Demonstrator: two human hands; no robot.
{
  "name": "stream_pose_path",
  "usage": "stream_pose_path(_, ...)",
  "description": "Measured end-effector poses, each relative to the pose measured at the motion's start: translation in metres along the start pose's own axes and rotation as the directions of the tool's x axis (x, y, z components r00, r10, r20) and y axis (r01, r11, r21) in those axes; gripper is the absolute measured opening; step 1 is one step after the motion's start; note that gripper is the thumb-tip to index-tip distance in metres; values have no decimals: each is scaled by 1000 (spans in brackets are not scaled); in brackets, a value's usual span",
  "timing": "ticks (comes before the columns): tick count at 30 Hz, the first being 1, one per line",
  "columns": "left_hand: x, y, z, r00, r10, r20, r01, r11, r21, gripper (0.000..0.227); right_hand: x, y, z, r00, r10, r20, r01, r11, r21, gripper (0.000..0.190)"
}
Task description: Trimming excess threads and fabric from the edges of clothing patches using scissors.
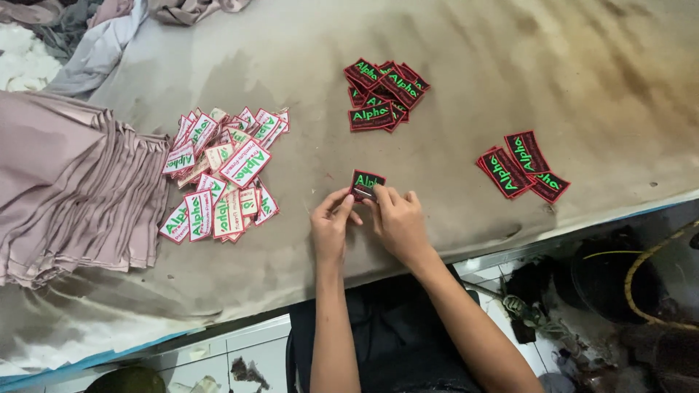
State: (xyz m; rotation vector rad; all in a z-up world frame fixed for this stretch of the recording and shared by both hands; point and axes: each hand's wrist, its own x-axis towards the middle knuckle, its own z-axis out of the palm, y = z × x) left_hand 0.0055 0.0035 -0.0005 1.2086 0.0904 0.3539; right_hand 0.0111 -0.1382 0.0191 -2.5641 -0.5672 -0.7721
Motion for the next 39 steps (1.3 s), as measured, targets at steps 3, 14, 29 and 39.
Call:
stream_pose_path(3, 2, -14, -8, 1000, -1, 15, 0, 1000, 27, 21, 1, -3, -4, 1000, 6, -3, -6, 1000, 24, 25)
stream_pose_path(14, 0, 4, -2, 999, -26, 32, 23, 996, 83, 22, 1, -4, -2, 1000, 27, -2, -26, 997, 70, 26)
stream_pose_path(29, -2, -4, -5, 996, -60, 65, 57, 997, 53, 23, -15, 8, 40, 998, -46, -41, 46, 999, 12, 33)
stream_pose_path(39, -1, -12, -7, 998, -45, 37, 44, 998, 42, 19, -15, 4, 34, 1000, -15, -27, 17, 997, 72, 30)
